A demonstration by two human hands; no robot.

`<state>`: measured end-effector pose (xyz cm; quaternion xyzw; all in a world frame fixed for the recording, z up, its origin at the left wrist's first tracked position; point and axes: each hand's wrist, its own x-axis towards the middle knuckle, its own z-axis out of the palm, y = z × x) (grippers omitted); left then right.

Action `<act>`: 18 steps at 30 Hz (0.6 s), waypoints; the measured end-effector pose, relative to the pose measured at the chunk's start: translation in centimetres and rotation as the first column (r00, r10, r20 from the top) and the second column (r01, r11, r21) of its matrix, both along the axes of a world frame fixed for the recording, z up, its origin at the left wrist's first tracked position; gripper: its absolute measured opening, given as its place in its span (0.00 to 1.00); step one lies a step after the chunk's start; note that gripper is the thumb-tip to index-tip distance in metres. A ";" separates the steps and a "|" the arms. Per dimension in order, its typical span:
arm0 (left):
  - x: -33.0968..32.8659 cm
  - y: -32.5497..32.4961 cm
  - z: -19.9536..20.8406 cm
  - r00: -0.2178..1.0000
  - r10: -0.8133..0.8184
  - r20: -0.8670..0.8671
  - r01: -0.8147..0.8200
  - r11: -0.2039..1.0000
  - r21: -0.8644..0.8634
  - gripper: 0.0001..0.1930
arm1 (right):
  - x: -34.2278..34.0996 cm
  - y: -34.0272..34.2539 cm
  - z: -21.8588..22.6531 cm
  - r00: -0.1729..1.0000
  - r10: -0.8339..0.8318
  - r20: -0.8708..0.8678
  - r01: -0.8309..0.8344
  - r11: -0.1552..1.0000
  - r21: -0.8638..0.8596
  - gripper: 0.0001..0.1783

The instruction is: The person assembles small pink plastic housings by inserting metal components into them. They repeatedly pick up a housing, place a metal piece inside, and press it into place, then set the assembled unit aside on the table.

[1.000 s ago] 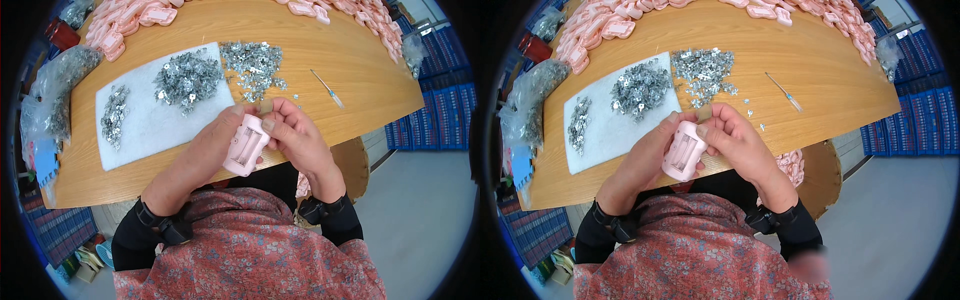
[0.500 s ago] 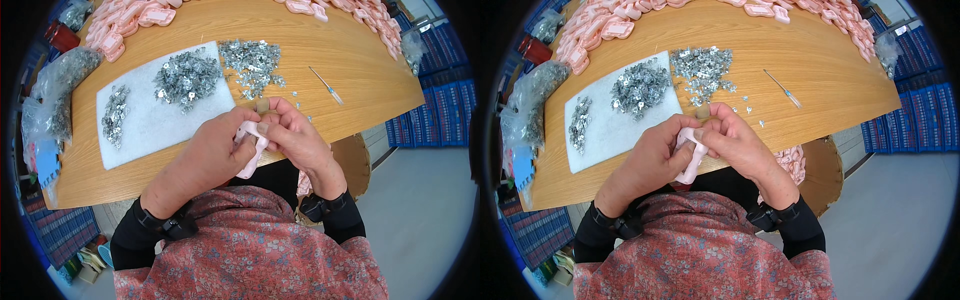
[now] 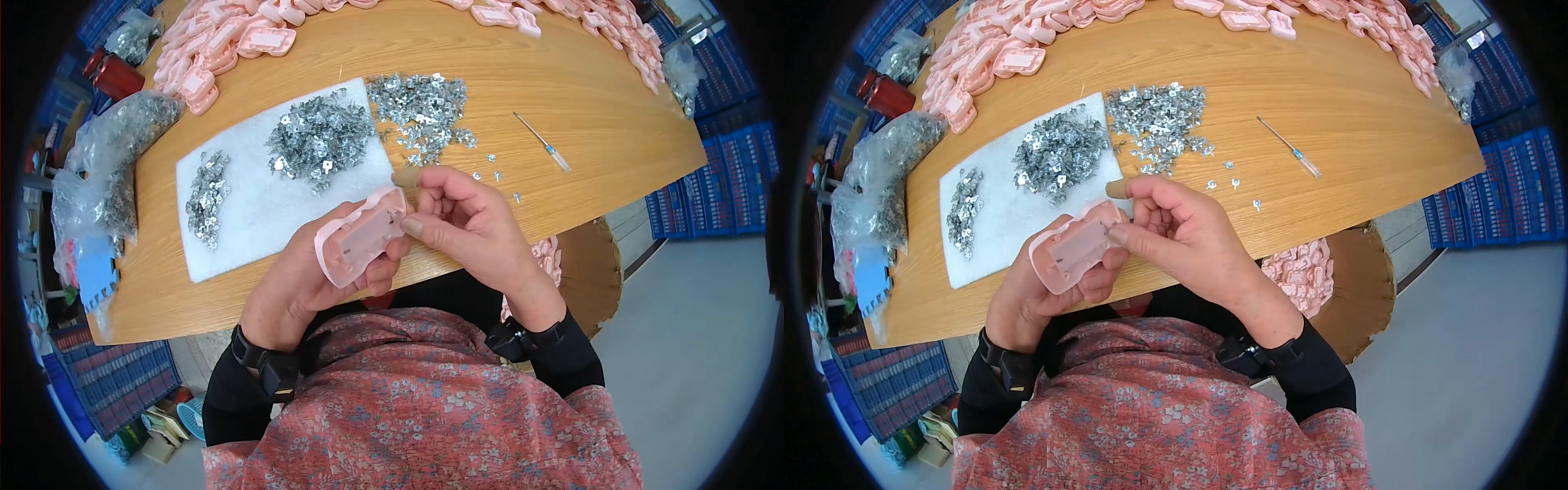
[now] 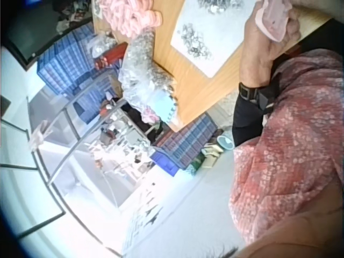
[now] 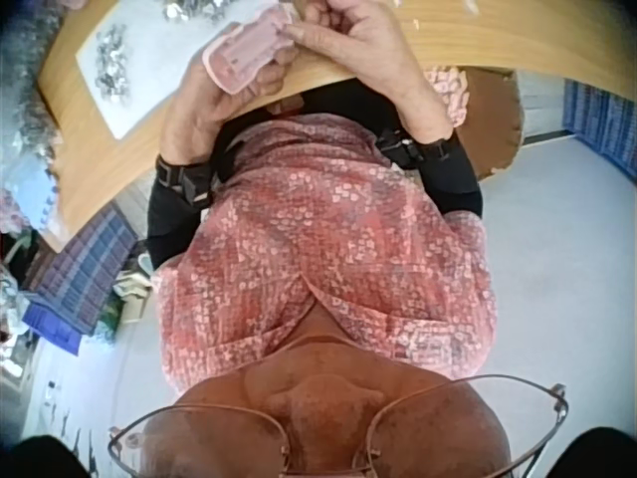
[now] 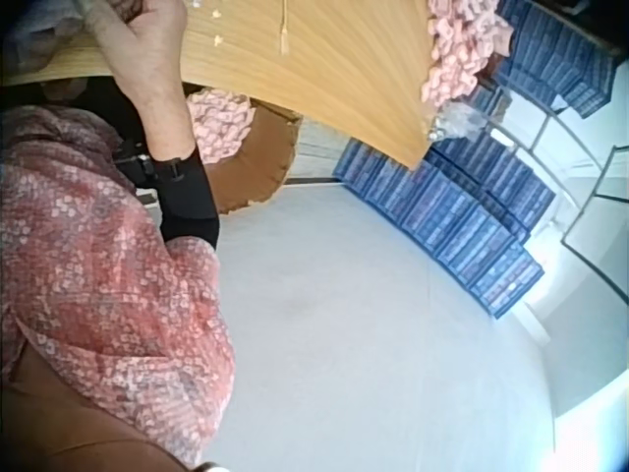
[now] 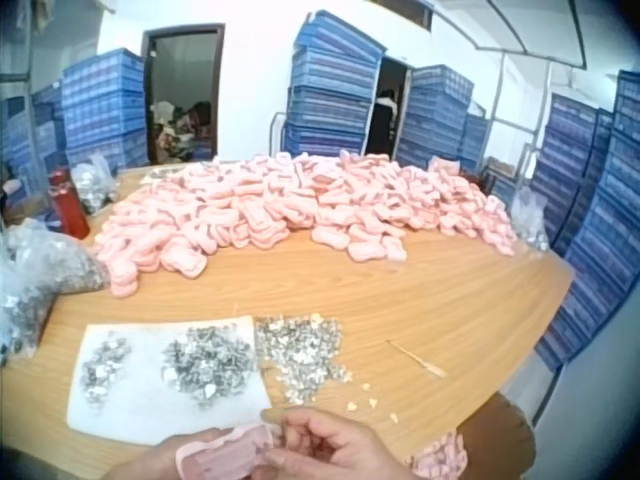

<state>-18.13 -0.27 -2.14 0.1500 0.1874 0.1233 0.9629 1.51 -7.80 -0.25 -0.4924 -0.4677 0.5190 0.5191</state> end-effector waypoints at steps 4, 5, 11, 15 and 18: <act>-0.4 -0.2 -0.1 0.998 -0.056 0.011 0.057 0.997 -0.048 0.21 | 0.3 0.3 0.0 0.997 0.045 0.065 -0.041 0.997 -0.067 0.11; -0.5 -0.3 -0.2 0.997 -0.077 0.025 0.078 0.996 -0.031 0.21 | 0.5 0.5 0.1 0.997 0.063 0.036 -0.060 0.994 -0.090 0.10; -0.4 -0.5 -0.4 0.989 -0.113 0.091 0.118 0.992 -0.045 0.21 | 0.8 0.3 0.5 0.994 0.102 -0.048 -0.108 0.985 -0.132 0.10; -0.5 -0.4 -0.8 0.979 -0.117 0.165 0.133 0.987 -0.091 0.20 | 1.1 -0.2 1.3 0.992 0.055 -0.111 -0.073 0.984 -0.161 0.10; -0.2 -0.7 -0.5 0.984 -0.089 0.156 0.105 0.989 -0.100 0.20 | 0.8 -0.6 0.1 0.992 0.001 -0.126 -0.008 0.998 -0.054 0.10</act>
